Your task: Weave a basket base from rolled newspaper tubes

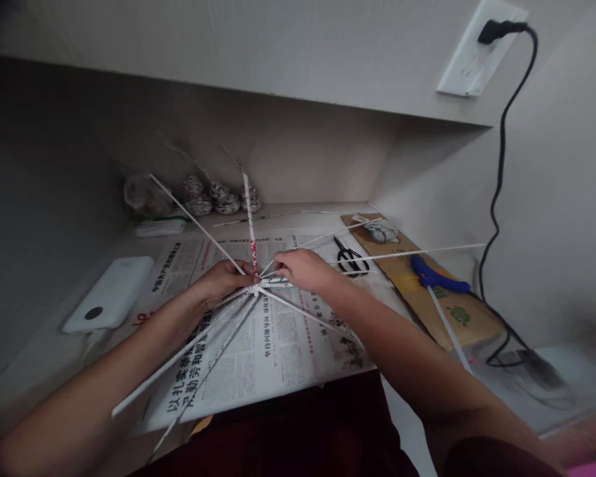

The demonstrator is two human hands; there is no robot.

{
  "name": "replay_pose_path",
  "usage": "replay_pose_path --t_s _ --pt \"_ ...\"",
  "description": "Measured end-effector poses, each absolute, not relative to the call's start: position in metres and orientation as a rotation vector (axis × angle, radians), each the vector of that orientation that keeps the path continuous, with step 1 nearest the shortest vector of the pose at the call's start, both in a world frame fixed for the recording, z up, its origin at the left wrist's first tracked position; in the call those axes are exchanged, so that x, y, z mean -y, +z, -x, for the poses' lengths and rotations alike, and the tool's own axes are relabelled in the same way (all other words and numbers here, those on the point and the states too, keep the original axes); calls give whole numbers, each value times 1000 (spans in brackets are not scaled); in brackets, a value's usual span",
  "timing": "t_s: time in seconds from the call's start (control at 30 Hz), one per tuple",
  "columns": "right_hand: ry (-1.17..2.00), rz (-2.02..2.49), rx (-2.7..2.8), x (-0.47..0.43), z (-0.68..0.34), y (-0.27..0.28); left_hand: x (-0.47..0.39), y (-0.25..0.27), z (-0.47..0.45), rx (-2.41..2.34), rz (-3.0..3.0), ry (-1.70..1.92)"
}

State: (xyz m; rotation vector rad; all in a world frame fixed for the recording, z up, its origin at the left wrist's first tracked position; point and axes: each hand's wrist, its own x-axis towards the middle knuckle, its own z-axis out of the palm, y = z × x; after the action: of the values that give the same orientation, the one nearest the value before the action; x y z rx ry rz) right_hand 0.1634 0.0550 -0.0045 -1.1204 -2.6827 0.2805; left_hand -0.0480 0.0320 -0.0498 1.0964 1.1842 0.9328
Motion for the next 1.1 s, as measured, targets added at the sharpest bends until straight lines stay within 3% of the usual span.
replay_pose_path --t_s 0.2,0.53,0.87,1.1 --pt "250 1147 2673 -59 -164 9 -32 -48 46 -1227 -1062 913" --pt "475 1041 2723 -51 -158 -8 -31 -47 48 -1205 -986 916" --pt "-173 1057 2768 -28 -142 -4 -33 -50 45 -1254 -1065 924" --pt "-386 1079 2617 -22 -141 -5 -32 -51 45 -1277 -1110 946"
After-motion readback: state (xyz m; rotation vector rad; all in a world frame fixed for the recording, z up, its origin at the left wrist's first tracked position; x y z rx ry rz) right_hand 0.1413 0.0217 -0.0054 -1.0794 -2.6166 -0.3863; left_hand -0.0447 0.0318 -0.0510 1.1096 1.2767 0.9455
